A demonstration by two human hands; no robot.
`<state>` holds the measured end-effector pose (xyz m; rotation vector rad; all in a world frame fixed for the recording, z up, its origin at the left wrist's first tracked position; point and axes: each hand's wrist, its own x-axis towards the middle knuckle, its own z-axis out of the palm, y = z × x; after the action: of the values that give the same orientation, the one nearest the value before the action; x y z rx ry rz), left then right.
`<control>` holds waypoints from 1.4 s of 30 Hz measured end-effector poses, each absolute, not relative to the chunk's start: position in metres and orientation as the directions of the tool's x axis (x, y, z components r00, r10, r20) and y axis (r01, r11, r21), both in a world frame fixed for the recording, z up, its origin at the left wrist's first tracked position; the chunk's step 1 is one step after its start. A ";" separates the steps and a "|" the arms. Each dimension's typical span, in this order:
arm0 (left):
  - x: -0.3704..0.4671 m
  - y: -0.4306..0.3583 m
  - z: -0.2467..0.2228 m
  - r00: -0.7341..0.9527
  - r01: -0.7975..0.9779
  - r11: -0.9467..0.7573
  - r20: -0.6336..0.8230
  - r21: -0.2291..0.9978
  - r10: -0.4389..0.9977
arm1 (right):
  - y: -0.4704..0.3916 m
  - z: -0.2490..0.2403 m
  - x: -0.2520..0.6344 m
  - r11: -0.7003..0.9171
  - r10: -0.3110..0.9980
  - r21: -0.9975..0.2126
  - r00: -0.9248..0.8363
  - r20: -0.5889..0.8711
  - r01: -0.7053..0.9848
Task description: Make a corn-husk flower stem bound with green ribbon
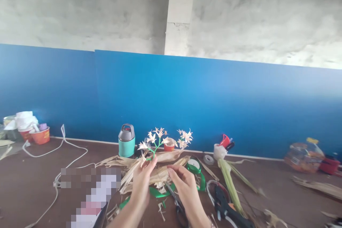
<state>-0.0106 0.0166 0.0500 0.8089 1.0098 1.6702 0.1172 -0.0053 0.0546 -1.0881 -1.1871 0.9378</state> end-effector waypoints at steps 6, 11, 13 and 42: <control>-0.001 0.003 0.051 -0.316 -0.150 -0.269 0.212 0.951 0.925 | 0.006 0.071 0.104 0.282 0.946 -0.957 0.146 0.289 0.070; -0.001 0.004 0.042 -0.352 0.038 -0.390 0.378 0.920 0.856 | 0.011 0.074 0.096 0.253 0.948 -0.948 0.149 0.283 0.194; -0.002 0.007 0.038 -0.351 0.111 -0.404 0.416 0.908 0.839 | 0.012 0.070 0.095 0.242 0.949 -0.948 0.153 0.276 0.207; -0.003 0.093 0.101 -0.081 -0.564 -0.027 -0.022 0.825 0.996 | 0.156 0.193 0.161 0.415 0.821 -0.793 -0.559 0.116 0.445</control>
<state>-0.0029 0.0931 0.1012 0.7158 0.8099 1.4967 0.1612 0.1558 0.1926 -1.0719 -2.1783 1.0039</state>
